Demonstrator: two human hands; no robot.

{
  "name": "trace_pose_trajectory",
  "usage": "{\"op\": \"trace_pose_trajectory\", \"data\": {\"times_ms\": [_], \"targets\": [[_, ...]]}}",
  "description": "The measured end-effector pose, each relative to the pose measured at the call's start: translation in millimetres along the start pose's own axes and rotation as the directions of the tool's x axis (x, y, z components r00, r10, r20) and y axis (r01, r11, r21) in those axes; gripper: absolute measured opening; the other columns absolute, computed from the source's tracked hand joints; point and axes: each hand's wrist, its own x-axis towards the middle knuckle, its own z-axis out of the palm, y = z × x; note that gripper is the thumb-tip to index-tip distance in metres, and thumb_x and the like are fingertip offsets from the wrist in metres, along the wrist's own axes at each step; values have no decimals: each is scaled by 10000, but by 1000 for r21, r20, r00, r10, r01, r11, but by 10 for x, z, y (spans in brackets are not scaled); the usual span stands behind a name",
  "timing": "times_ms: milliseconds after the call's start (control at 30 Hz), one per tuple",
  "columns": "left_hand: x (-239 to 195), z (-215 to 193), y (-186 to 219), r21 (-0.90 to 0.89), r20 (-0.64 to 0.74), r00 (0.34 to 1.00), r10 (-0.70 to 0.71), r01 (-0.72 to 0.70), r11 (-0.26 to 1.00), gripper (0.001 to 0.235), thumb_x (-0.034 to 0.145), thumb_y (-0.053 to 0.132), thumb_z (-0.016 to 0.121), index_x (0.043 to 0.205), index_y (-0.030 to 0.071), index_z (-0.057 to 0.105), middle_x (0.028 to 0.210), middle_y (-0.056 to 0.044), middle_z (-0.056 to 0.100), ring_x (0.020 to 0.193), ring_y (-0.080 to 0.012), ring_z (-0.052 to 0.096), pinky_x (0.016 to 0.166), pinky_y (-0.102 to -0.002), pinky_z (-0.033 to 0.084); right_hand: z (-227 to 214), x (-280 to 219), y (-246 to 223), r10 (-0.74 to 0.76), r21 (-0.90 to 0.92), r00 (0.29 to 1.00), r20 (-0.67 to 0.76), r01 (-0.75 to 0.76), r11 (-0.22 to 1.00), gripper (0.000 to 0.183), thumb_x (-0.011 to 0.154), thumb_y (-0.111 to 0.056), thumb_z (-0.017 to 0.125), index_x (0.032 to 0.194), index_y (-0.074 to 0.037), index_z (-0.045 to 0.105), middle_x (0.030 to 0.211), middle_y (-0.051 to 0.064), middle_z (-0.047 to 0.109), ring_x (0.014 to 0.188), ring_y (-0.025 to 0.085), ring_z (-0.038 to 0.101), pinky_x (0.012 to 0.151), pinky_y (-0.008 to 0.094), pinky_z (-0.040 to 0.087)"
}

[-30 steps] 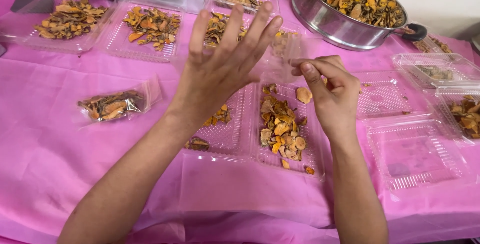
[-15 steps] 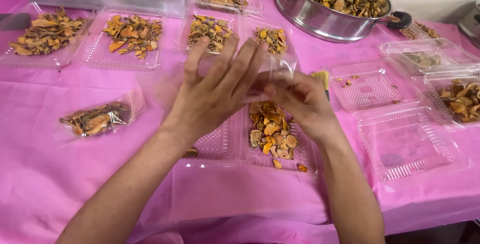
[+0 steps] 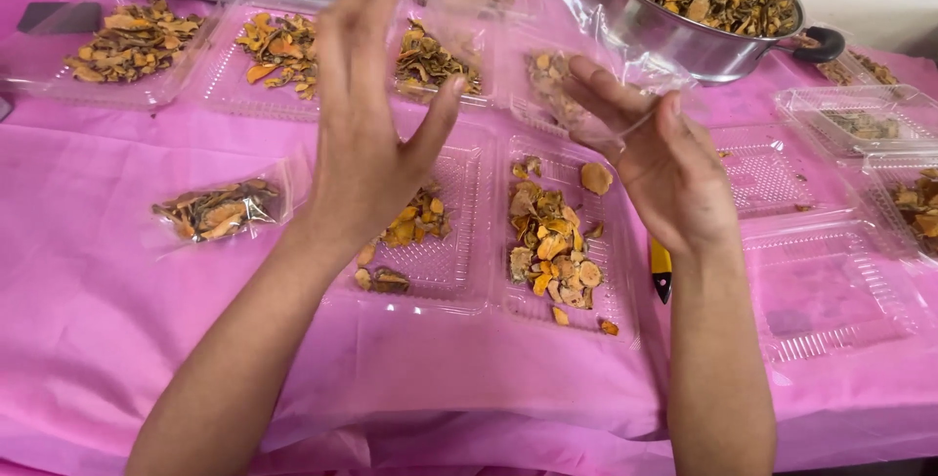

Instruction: The person sorts dried root slices from plastic containers and uses their hands to place them into small plastic bags on a table.

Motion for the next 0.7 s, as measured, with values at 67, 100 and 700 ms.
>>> {"op": "trace_pose_trajectory", "data": {"times_ms": [67,100,700], "targets": [[7,61,29,-55,59,998,-18,21,998,669,1143,255,662,1634,143,222,1555,-159,377,1479,-285,411,1320,-510,410,22,-3,33,1,31,999,43,-2,1000,210,1115,-380,602,1217,-229,705,1526,101,532,1511,330,443,1357,574,240],[11,95,42,-109,119,992,-33,46,993,646,1099,161,668,1600,93,265,1511,-143,404,1435,-270,416,1297,-475,388,31,-3,47,1,61,996,85,-7,998,296,1143,-363,589,1350,-168,671,1549,109,517,1532,318,421,1359,561,273],[29,-32,96,-168,-20,997,-70,66,984,531,1075,53,697,1518,88,407,1369,-149,449,1279,-257,516,1132,-379,545,-13,-23,43,80,153,996,43,-86,985,267,1089,-408,589,973,-268,785,1367,143,606,1583,384,342,1366,634,204]]}}
